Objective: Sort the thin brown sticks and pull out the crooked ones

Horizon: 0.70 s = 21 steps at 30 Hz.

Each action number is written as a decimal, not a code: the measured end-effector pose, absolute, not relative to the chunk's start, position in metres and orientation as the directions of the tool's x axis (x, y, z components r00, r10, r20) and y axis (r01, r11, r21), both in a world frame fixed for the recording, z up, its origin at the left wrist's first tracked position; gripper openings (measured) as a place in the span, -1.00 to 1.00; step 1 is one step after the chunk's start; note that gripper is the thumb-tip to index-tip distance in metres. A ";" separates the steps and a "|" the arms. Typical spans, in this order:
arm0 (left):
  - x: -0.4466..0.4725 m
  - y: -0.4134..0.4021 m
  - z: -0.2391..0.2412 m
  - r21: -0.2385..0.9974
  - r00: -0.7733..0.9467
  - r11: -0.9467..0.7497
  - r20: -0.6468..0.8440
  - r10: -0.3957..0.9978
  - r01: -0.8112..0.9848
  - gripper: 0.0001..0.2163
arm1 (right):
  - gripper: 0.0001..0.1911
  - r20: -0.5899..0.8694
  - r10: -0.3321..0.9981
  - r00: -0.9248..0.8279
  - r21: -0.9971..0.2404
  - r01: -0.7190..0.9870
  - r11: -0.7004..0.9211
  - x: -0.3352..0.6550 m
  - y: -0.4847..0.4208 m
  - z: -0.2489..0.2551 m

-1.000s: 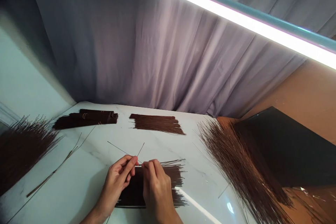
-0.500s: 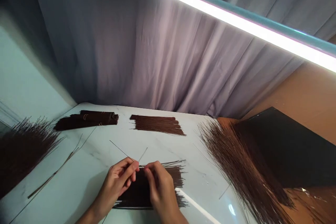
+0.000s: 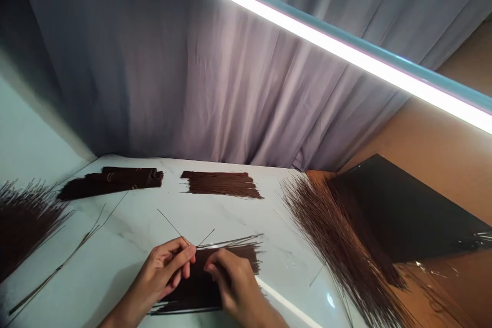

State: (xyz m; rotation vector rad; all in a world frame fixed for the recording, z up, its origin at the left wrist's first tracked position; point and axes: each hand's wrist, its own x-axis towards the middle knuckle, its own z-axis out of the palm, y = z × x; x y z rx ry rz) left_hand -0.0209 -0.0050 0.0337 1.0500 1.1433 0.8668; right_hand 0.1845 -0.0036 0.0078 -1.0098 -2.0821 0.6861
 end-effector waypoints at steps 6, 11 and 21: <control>-0.014 -0.012 0.017 0.944 0.384 0.325 -0.319 0.866 0.052 -0.60 | -0.78 0.296 0.650 -0.700 -0.416 0.518 0.747 0.192 0.045 0.078; -0.029 0.001 0.021 0.977 0.121 0.211 -0.212 0.970 0.027 -0.55 | -0.76 0.486 0.725 -0.488 -0.448 0.574 0.686 0.172 0.002 0.046; -0.006 -0.011 0.011 0.960 0.324 0.277 -0.273 0.906 0.032 -0.57 | -0.79 0.500 0.664 -0.555 -0.335 0.583 0.740 0.189 0.031 0.051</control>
